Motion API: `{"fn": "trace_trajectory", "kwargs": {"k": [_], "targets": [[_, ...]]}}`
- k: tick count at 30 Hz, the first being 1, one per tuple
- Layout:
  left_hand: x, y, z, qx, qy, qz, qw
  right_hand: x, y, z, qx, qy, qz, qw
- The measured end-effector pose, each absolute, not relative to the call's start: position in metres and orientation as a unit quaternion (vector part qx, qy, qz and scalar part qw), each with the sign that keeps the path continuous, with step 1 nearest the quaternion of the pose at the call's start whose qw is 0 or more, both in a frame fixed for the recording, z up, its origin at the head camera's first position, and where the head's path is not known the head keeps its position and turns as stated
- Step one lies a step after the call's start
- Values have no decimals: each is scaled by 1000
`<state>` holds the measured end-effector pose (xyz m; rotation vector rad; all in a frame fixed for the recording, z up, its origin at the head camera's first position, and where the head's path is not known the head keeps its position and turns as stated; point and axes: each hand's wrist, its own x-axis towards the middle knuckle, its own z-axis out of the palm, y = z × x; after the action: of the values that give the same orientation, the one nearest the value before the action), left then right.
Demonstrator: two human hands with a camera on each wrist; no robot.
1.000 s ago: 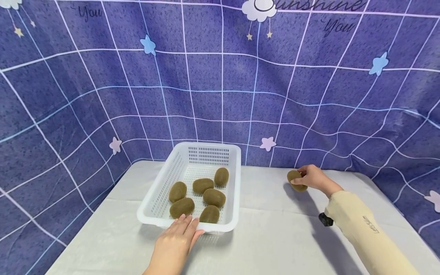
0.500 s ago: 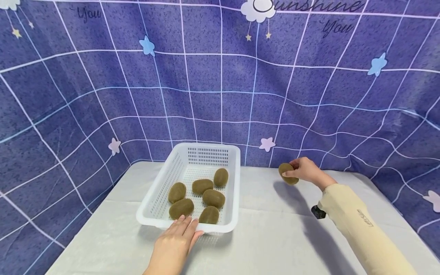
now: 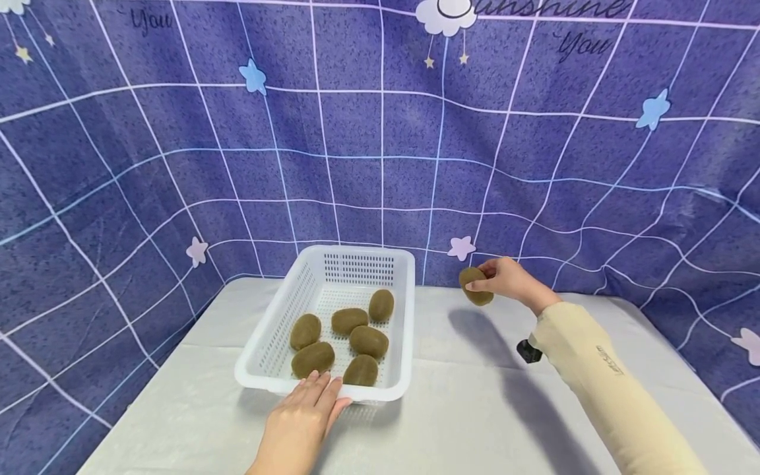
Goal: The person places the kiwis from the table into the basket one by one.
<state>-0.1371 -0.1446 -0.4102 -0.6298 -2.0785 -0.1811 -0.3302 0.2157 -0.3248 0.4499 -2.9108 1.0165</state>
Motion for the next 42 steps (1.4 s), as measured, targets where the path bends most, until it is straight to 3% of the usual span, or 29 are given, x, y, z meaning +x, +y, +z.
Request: {"fn": "trace_trajectory", "kwargs": {"k": [20,42], "targets": [[-136,-145,-408,-259,-847,-74,458,-341,158,-289,114,-915,384,-40],[-137,-145,-409,-260,-843,-72,466,-349,79,-279,103,-834,537,-73]]}}
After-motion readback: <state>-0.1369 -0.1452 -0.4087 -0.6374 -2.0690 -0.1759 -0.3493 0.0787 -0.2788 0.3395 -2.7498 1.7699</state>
